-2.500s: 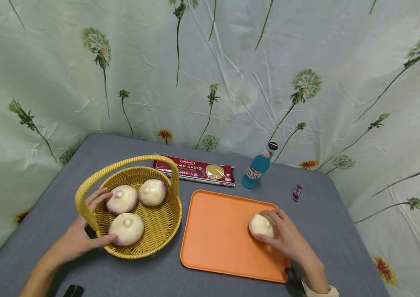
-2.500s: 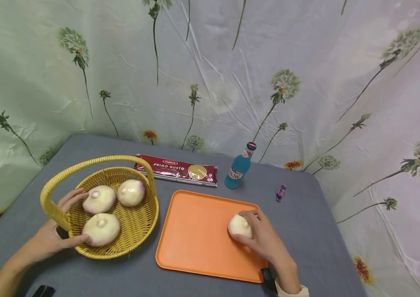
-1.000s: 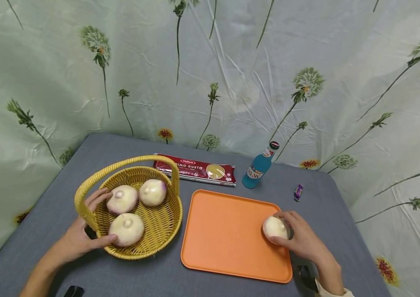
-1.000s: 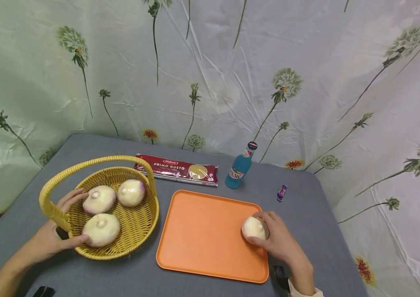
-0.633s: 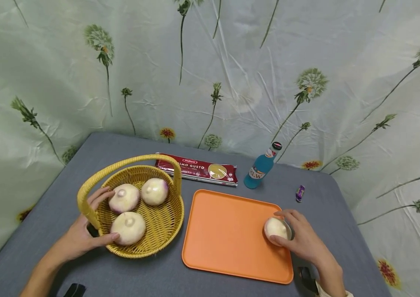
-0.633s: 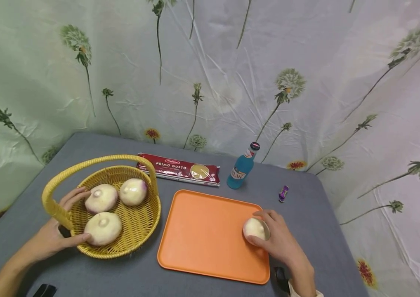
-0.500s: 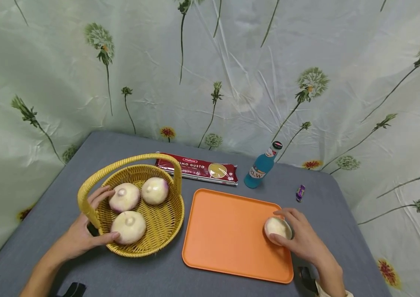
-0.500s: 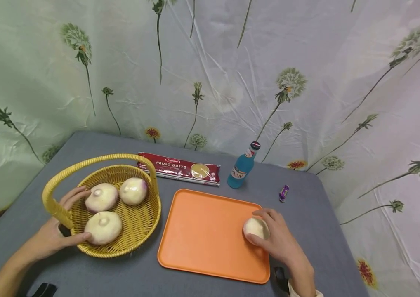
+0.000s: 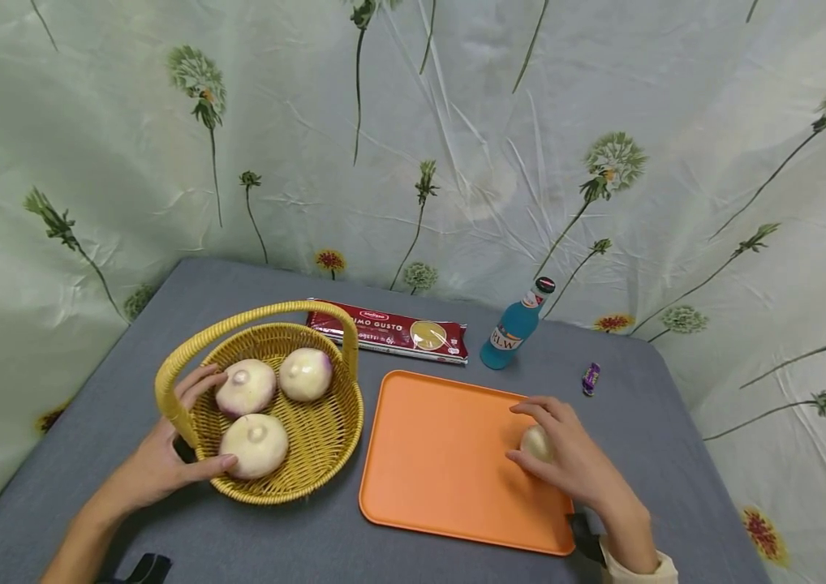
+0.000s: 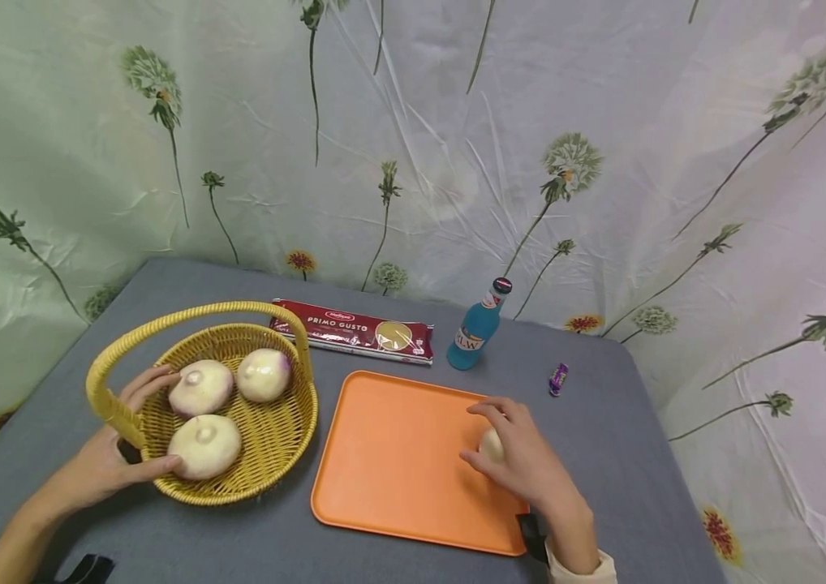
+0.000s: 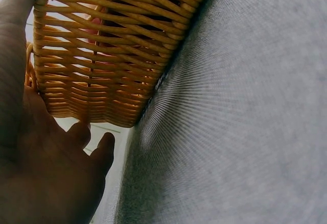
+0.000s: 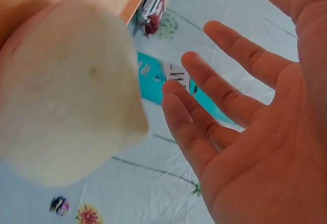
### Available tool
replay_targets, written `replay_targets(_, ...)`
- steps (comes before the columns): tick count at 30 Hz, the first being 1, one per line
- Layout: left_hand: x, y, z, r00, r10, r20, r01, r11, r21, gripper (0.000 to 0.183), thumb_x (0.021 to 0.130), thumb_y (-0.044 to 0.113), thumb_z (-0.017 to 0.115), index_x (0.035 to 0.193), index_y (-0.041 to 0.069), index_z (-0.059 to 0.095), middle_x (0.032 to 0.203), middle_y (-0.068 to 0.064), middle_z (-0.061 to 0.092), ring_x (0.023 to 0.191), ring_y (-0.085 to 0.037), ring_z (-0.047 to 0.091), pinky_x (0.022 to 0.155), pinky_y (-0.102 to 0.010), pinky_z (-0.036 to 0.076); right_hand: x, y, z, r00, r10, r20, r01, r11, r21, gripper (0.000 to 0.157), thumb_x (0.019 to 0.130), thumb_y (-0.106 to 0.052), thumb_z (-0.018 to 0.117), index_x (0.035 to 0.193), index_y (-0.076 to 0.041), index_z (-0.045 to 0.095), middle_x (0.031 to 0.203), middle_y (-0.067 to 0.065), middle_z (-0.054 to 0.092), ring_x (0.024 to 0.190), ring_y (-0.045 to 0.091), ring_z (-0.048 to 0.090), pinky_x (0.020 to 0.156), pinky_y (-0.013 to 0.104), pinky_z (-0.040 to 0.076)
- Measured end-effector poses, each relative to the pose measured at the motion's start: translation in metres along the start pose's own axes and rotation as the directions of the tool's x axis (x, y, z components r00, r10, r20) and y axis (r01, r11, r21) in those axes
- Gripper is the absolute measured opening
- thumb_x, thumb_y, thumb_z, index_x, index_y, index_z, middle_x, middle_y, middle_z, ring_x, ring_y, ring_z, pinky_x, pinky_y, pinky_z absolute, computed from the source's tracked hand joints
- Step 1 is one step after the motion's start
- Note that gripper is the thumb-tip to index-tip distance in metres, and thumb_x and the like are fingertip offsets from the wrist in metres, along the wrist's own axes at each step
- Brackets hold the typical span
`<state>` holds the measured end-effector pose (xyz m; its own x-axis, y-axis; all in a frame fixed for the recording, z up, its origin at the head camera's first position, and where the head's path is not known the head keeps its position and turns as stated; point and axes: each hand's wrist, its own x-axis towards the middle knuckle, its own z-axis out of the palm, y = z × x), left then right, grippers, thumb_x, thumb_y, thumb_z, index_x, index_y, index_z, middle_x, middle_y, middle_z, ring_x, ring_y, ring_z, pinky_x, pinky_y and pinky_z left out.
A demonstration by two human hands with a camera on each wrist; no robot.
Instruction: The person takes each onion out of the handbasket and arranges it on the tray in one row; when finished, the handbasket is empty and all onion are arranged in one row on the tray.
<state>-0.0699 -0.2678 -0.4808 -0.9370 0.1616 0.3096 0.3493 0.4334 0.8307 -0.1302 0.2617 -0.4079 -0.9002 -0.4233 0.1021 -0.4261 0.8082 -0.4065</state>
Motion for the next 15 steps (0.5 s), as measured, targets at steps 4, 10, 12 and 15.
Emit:
replay_targets(4, 0.000, -0.001, 0.000, 1.000, 0.000, 0.002, 0.000, 1.000, -0.010, 0.101, 0.069, 0.000, 0.085, 0.155, 0.010, 0.033, 0.161, -0.017, 0.018, 0.152, -0.008, 0.005, 0.106, -0.006, 0.012, 0.005, -0.009, 0.004, 1.000, -0.021, 0.009, 0.021, 1.000, 0.002, 0.052, 0.084, -0.036, 0.080, 0.129, -0.015, 0.063, 0.135, 0.007, 0.054, 0.125, 0.031, 0.047, 0.095, 0.055, 0.047)
replay_targets(10, 0.000, -0.002, 0.001, 1.000, 0.009, -0.001, -0.009, 1.000, -0.020, 0.101, 0.068, -0.001, 0.085, 0.154, 0.009, 0.034, 0.160, -0.017, 0.018, 0.152, -0.009, 0.005, 0.108, -0.007, 0.011, 0.012, -0.023, 0.009, 0.997, -0.075, 0.029, 0.076, 0.997, -0.010, 0.052, 0.084, -0.034, 0.081, 0.128, -0.013, 0.063, 0.136, 0.006, 0.054, 0.127, 0.031, 0.047, 0.099, 0.055, 0.045)
replay_targets(12, 0.000, -0.002, 0.001, 1.000, 0.008, -0.002, -0.008, 1.000, -0.019, 0.100, 0.068, -0.001, 0.085, 0.154, 0.009, 0.034, 0.160, -0.017, 0.019, 0.152, -0.009, 0.005, 0.107, -0.007, 0.011, 0.014, -0.029, 0.010, 0.996, -0.080, 0.045, 0.080, 0.997, -0.006, 0.053, 0.084, -0.036, 0.081, 0.129, -0.014, 0.062, 0.136, 0.006, 0.053, 0.127, 0.030, 0.047, 0.100, 0.054, 0.046)
replay_targets(15, 0.000, -0.002, 0.001, 1.000, 0.005, -0.001, -0.005, 1.000, -0.020, 0.100, 0.069, -0.001, 0.085, 0.154, 0.010, 0.034, 0.160, -0.017, 0.019, 0.152, -0.008, 0.006, 0.107, -0.007, 0.011, 0.017, -0.036, 0.012, 0.994, -0.088, 0.063, 0.088, 0.996, 0.002, 0.054, 0.085, -0.037, 0.080, 0.131, -0.015, 0.062, 0.137, 0.005, 0.053, 0.126, 0.028, 0.049, 0.100, 0.052, 0.047)
